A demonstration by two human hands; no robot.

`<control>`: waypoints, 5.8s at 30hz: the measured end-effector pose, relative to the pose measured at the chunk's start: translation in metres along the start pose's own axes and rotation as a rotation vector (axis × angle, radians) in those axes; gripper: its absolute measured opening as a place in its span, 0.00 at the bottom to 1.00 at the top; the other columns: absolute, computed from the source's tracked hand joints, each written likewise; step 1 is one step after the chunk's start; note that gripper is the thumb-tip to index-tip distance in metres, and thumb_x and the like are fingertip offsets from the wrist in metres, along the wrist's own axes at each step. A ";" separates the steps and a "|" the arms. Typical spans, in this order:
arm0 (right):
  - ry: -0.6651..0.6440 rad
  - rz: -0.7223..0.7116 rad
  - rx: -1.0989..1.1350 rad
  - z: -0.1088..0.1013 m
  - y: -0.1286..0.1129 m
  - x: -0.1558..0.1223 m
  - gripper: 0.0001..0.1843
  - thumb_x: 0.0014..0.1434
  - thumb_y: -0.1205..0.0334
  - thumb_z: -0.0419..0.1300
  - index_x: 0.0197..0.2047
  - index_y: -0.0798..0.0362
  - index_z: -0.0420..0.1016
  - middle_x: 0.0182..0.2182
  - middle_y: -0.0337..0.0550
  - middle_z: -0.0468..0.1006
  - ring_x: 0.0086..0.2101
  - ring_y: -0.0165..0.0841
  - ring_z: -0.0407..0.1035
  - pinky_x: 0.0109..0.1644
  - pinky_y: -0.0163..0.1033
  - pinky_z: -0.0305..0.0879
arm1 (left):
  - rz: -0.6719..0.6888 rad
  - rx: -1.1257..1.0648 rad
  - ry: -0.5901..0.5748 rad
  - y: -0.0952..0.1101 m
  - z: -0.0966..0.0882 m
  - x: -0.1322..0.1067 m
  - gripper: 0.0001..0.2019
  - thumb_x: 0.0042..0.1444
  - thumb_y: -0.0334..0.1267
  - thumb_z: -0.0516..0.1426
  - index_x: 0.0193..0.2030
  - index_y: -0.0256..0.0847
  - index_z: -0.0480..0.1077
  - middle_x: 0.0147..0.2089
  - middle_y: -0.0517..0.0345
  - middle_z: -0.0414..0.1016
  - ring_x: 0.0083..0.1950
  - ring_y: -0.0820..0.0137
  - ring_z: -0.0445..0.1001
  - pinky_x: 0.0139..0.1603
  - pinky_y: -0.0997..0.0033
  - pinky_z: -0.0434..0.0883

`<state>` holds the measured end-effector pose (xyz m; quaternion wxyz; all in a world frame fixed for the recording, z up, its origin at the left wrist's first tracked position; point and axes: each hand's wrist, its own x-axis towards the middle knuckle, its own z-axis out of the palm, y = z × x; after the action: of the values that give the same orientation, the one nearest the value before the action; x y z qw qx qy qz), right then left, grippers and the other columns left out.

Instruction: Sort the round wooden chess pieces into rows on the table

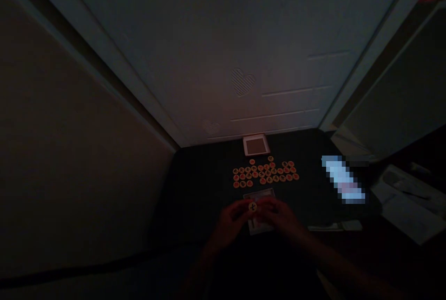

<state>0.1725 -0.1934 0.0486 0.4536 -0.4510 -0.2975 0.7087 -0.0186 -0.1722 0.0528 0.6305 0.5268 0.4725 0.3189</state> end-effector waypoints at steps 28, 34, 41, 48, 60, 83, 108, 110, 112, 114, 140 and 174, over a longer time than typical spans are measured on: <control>0.107 -0.039 -0.128 -0.032 -0.010 -0.015 0.24 0.49 0.47 0.73 0.46 0.49 0.78 0.38 0.43 0.83 0.39 0.41 0.78 0.47 0.47 0.72 | 0.066 0.491 -0.077 -0.009 -0.018 0.014 0.14 0.61 0.47 0.58 0.46 0.41 0.78 0.33 0.59 0.77 0.33 0.70 0.71 0.34 0.74 0.67; 0.117 -0.033 -0.106 -0.033 -0.014 -0.016 0.23 0.49 0.46 0.72 0.45 0.49 0.77 0.39 0.43 0.82 0.40 0.41 0.78 0.48 0.47 0.72 | 0.121 0.641 -0.108 -0.007 -0.018 0.014 0.12 0.63 0.43 0.56 0.41 0.41 0.78 0.36 0.56 0.79 0.34 0.68 0.73 0.36 0.72 0.67; 0.174 -0.034 -0.105 -0.041 -0.020 -0.023 0.24 0.46 0.48 0.74 0.44 0.48 0.78 0.35 0.40 0.82 0.36 0.40 0.78 0.44 0.44 0.72 | 0.116 0.649 -0.100 -0.003 -0.019 0.024 0.13 0.64 0.45 0.55 0.40 0.42 0.78 0.36 0.56 0.80 0.34 0.67 0.74 0.35 0.72 0.66; 0.195 -0.043 -0.111 -0.059 -0.017 -0.030 0.28 0.45 0.43 0.74 0.45 0.50 0.79 0.39 0.44 0.83 0.39 0.43 0.79 0.48 0.48 0.73 | 0.143 0.669 -0.135 0.002 -0.020 0.028 0.14 0.65 0.46 0.53 0.40 0.42 0.78 0.35 0.56 0.80 0.34 0.68 0.74 0.36 0.73 0.66; 0.175 -0.122 -0.269 -0.064 -0.013 -0.037 0.24 0.55 0.42 0.69 0.49 0.48 0.79 0.40 0.46 0.83 0.40 0.42 0.78 0.47 0.46 0.72 | 0.224 0.606 -0.189 0.015 0.024 0.024 0.12 0.65 0.46 0.56 0.43 0.44 0.78 0.40 0.56 0.82 0.38 0.65 0.76 0.42 0.70 0.68; 0.115 -0.360 -0.522 -0.050 0.000 -0.041 0.16 0.67 0.50 0.59 0.54 0.44 0.79 0.47 0.46 0.79 0.48 0.40 0.75 0.56 0.46 0.70 | 0.192 0.647 -0.350 0.022 0.052 0.031 0.21 0.70 0.50 0.47 0.40 0.40 0.76 0.40 0.53 0.80 0.41 0.65 0.76 0.45 0.68 0.70; 0.037 -0.782 -1.016 -0.029 -0.004 -0.023 0.18 0.69 0.64 0.58 0.60 0.45 0.71 0.53 0.46 0.80 0.52 0.38 0.74 0.58 0.47 0.72 | 0.167 0.509 -0.298 0.008 0.013 0.023 0.14 0.66 0.44 0.51 0.39 0.40 0.75 0.38 0.56 0.80 0.39 0.66 0.76 0.44 0.69 0.70; 0.056 -0.776 -1.031 -0.028 -0.004 -0.022 0.18 0.69 0.64 0.57 0.60 0.45 0.71 0.53 0.46 0.79 0.53 0.38 0.74 0.59 0.47 0.72 | 0.151 0.494 -0.289 0.008 0.005 0.021 0.13 0.65 0.43 0.52 0.37 0.40 0.74 0.35 0.57 0.79 0.37 0.67 0.75 0.40 0.71 0.70; 0.071 -0.766 -1.044 -0.028 -0.003 -0.021 0.17 0.70 0.64 0.56 0.60 0.45 0.71 0.53 0.46 0.79 0.53 0.38 0.73 0.59 0.47 0.71 | 0.133 0.484 -0.251 0.005 -0.003 0.019 0.10 0.64 0.41 0.53 0.36 0.40 0.72 0.34 0.58 0.77 0.36 0.68 0.74 0.38 0.72 0.69; 0.074 -0.750 -1.050 -0.028 -0.002 -0.018 0.15 0.70 0.64 0.54 0.58 0.47 0.72 0.51 0.47 0.79 0.52 0.38 0.74 0.58 0.46 0.72 | 0.123 0.500 -0.196 0.000 -0.010 0.019 0.09 0.63 0.41 0.53 0.37 0.40 0.71 0.33 0.59 0.75 0.34 0.69 0.73 0.35 0.74 0.68; 0.013 -0.719 -1.264 -0.016 0.043 0.038 0.11 0.67 0.64 0.60 0.52 0.50 0.76 0.44 0.47 0.80 0.44 0.39 0.75 0.50 0.44 0.73 | 0.133 0.716 0.033 -0.017 -0.015 0.026 0.09 0.67 0.41 0.51 0.51 0.45 0.67 0.43 0.56 0.81 0.43 0.66 0.80 0.43 0.71 0.71; 0.045 -0.725 -1.234 -0.028 0.026 0.024 0.11 0.67 0.67 0.54 0.47 0.50 0.77 0.41 0.46 0.81 0.42 0.39 0.76 0.49 0.45 0.73 | 0.083 0.948 -0.017 0.005 -0.002 0.017 0.18 0.67 0.45 0.52 0.62 0.50 0.66 0.47 0.54 0.81 0.49 0.60 0.79 0.48 0.67 0.70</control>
<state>0.1835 -0.1821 0.0062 0.3288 -0.5126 -0.7659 0.2063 -0.0139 -0.1548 0.0533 0.3112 0.7774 0.5393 0.0891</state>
